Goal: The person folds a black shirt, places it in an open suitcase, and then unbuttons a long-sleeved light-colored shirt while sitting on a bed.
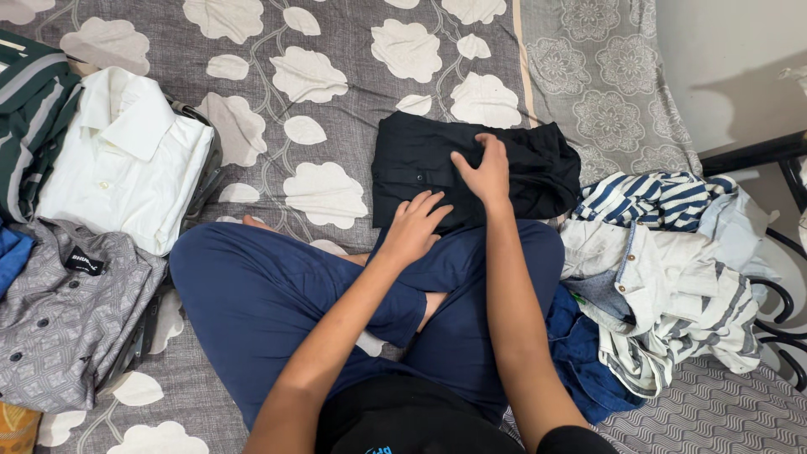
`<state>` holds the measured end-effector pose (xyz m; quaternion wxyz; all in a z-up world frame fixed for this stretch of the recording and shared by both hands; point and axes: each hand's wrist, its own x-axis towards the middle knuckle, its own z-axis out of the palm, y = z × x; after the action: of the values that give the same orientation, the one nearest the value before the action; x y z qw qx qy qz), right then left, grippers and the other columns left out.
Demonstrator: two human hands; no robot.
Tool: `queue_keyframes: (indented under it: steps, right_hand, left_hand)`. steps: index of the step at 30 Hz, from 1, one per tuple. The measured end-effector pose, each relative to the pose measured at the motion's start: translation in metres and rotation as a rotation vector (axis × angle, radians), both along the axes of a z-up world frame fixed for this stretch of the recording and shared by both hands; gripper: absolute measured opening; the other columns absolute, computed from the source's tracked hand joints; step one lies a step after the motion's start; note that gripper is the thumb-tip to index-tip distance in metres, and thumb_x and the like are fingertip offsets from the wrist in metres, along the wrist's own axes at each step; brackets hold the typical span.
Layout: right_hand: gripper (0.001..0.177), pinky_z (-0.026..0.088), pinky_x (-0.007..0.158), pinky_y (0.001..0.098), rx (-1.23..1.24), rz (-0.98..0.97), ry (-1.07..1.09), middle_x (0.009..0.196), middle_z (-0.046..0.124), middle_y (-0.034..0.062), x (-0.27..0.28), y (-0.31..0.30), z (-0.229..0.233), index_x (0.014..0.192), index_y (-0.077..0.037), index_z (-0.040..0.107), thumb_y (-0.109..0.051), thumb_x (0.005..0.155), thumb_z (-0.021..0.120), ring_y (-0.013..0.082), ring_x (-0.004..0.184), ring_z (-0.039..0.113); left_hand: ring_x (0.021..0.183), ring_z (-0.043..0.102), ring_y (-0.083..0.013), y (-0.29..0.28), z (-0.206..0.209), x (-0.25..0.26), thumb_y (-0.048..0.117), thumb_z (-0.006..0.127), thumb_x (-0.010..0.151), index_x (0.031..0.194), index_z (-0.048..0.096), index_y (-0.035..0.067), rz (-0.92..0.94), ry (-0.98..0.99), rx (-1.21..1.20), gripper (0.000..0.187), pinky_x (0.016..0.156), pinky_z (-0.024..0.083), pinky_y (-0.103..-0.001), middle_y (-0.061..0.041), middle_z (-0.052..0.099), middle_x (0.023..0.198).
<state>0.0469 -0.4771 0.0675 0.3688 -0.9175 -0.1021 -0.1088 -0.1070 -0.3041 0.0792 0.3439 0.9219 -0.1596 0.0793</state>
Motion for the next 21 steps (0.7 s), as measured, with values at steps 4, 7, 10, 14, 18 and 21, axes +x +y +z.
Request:
queue_keyframes:
  steps: [4,7,10,14,18,21]
  right_hand:
    - [0.067,0.052,0.084,0.0476,-0.169,0.063,0.110,0.113,0.064,0.0237,0.016,-0.007,-0.024,0.122,-0.003,0.058,-0.032,0.072,0.093,0.0413,0.103,0.064]
    - [0.060,0.052,0.090,0.0469,-0.180,0.036,0.248,0.115,0.068,0.0207,0.018,0.000,-0.031,0.123,-0.005,0.060,-0.026,0.075,0.089,0.0387,0.110,0.065]
    - [0.040,0.054,0.093,0.0443,-0.107,0.044,0.208,0.117,0.071,0.0180,0.017,0.008,-0.026,0.116,-0.006,0.065,-0.015,0.082,0.083,0.0351,0.113,0.068]
    - [0.034,0.054,0.091,0.0456,-0.026,0.023,0.026,0.114,0.070,0.0192,0.017,0.015,-0.011,0.115,-0.002,0.065,-0.006,0.085,0.079,0.0376,0.109,0.067]
    - [0.038,0.051,0.093,0.0458,-0.152,-0.061,0.084,0.118,0.068,0.0146,0.014,0.018,-0.003,0.122,-0.008,0.063,-0.004,0.085,0.076,0.0380,0.113,0.061]
    - [0.049,0.046,0.095,0.0474,-0.224,-0.082,0.015,0.121,0.064,0.0140,0.015,0.020,-0.004,0.128,-0.006,0.058,-0.008,0.083,0.076,0.0385,0.118,0.053]
  left_hand:
    - [0.117,0.061,-0.0336,0.037,-0.010,0.001,0.026,0.088,0.078,0.112,0.071,0.010,0.068,0.005,-0.314,0.042,0.098,0.049,-0.045,-0.012,0.068,0.120]
    - [0.109,0.068,-0.0333,0.070,-0.040,0.010,0.025,0.080,0.090,0.106,0.072,0.006,0.439,0.021,-0.423,0.026,0.097,0.054,-0.040,-0.014,0.072,0.110]
    - [0.100,0.071,-0.0300,0.089,-0.072,0.042,0.032,0.081,0.089,0.113,0.067,-0.001,0.634,0.145,-0.536,0.043,0.088,0.056,-0.038,-0.019,0.071,0.113]
    - [0.091,0.074,-0.0222,0.078,-0.083,0.068,0.045,0.083,0.083,0.118,0.064,-0.007,0.676,0.303,-0.765,0.065,0.081,0.058,-0.032,-0.022,0.073,0.110]
    - [0.094,0.075,-0.0236,0.066,-0.064,0.080,0.044,0.085,0.084,0.112,0.070,-0.008,0.658,0.497,-0.732,0.060,0.084,0.058,-0.033,-0.021,0.077,0.106]
    - [0.096,0.076,-0.0230,0.066,-0.062,0.085,0.041,0.087,0.079,0.116,0.066,-0.006,0.596,0.579,-0.870,0.063,0.085,0.061,-0.034,-0.019,0.075,0.108]
